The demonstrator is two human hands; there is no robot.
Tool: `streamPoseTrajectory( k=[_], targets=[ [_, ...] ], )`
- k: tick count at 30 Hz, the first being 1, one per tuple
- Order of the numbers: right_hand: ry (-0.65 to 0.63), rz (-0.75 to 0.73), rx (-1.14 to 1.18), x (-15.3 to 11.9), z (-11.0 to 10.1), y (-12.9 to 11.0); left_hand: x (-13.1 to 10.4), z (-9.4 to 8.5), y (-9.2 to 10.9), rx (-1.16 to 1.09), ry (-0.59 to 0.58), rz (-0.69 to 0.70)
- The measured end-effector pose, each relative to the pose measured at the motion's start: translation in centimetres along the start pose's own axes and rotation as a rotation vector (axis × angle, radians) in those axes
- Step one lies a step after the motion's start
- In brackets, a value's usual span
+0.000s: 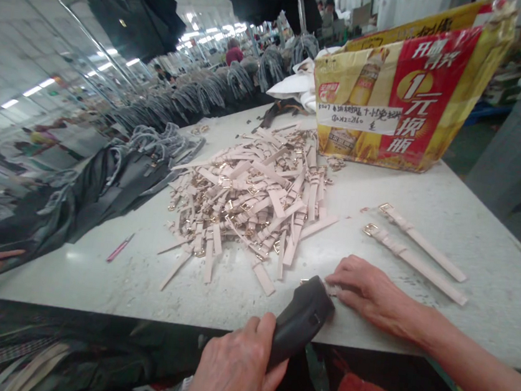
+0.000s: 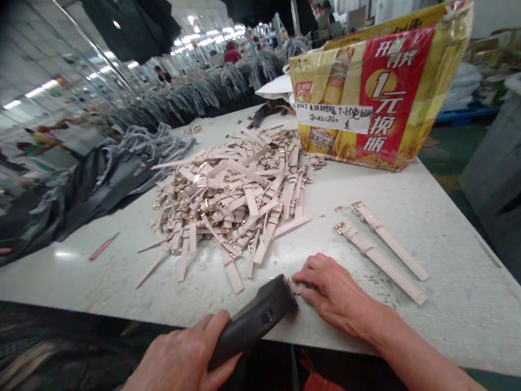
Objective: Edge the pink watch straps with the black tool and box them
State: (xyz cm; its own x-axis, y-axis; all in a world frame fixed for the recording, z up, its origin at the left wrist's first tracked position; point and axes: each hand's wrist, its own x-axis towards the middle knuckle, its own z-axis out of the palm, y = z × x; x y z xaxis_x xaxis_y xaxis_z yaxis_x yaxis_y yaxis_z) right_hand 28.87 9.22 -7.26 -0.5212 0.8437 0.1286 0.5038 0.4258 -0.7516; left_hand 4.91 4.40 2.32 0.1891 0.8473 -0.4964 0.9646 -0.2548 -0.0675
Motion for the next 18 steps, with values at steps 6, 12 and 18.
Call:
streamPoseTrajectory(
  k=[6,12,18],
  targets=[
    [0.047,0.089,0.021,-0.2,0.7,0.9,0.4,0.5,1.1,0.007,0.128,0.04],
    [0.083,0.11,0.061,-0.3,1.1,1.5,1.0,0.9,-0.4,-0.071,0.182,0.046],
    [0.103,0.088,0.064,-0.2,1.2,1.6,0.4,1.0,-2.2,-0.05,0.105,-0.069]
  ],
)
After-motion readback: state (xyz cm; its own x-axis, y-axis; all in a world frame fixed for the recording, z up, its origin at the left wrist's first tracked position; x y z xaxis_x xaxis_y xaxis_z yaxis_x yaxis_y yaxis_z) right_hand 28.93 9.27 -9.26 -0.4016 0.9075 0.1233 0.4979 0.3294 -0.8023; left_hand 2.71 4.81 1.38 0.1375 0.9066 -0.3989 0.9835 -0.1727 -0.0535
